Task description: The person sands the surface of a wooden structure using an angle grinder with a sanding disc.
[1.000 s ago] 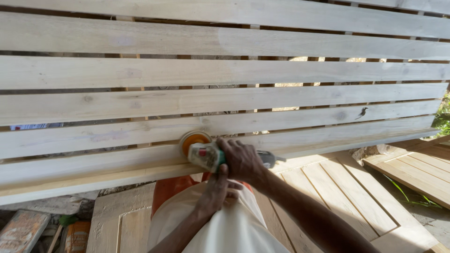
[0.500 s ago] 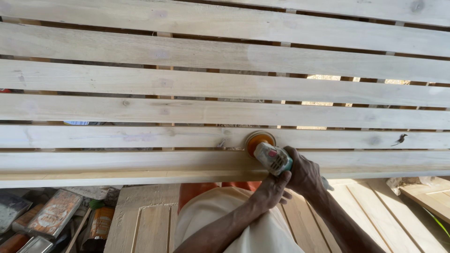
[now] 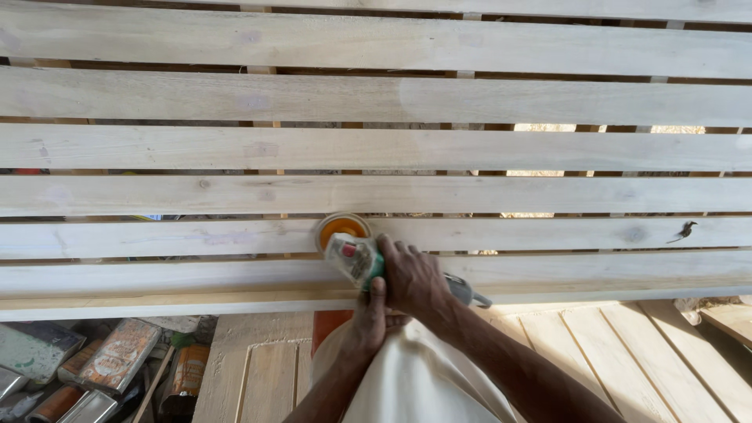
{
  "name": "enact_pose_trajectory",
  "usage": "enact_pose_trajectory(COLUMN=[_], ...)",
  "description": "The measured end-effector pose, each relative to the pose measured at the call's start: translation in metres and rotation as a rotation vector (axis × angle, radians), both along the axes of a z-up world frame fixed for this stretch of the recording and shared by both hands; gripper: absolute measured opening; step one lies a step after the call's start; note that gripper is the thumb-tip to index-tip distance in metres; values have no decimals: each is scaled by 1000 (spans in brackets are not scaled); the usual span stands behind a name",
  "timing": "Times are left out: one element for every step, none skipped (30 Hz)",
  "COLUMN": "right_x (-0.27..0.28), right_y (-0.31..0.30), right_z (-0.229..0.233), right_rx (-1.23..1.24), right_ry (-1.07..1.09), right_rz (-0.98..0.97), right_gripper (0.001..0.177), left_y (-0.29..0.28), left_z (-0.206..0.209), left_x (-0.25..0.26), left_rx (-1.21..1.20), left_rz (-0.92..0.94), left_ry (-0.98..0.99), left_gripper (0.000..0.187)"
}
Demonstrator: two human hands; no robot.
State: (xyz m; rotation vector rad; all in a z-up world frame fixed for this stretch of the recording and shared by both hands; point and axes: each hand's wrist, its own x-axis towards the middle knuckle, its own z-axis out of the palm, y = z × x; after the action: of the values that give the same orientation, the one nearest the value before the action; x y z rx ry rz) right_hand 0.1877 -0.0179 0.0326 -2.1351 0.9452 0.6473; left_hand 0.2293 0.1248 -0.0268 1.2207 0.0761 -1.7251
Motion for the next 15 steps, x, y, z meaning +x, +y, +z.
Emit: enact_pose_trajectory(right_x=[-15,-31,-47,-62,-77,-89,-98,-107,-109,-105,-98,-89,-76,-60,-42], right_y=[-8,-16,-25,-34,-45,-53,-57,-59,-61,-61,-55,-49,-43,-35,-27], right_z=[1,3,4,6,10,12,14,17,19,19,18,17,16,13,10], right_rx=[-4,-9,-42,-75,-109,-144,-167,-190,-215,-183,-151,-118,-83,-49,-26], right_ry=[17,34,47,61,77,93,102,110,116,123,135,146,123,100,59], right_rz=[-40,-80,-143,-207,-227,-246,-261,-276,-293,-283,-280,-276,-257,-236,-186], right_gripper=[65,66,61,56,67,78,80,81,82,78,75,71,67,62,63], left_y=[-14,-26,-41,-59,-74,-84,-94,-98,-101,-101,-95,-87,-76,-64,-53], left_z=[7,15,22,25,29,35,38,40,41,43,45,45,44,42,41], left_x=[-10,-18,-28,-36,-44,-54,-62,-66,-67,-66,-64,-60,-50,-37,-26], left_rx=[-20,-54,-89,-211,-329,-305,-289,-273,-275,-278,-281,-253,-229,-204,-149], left_rz=[-29,-37,-43,-32,-21,-33,-48,-62,-45,-29,-19,4,26,47,106], left_ry=[6,6,5,-1,-5,-15,-32,-48,-64,-81,-92,-77,-60,-44,-28], left_gripper=[121,120,119,117,115,114,113,112,112,112,113,115,117,119,118])
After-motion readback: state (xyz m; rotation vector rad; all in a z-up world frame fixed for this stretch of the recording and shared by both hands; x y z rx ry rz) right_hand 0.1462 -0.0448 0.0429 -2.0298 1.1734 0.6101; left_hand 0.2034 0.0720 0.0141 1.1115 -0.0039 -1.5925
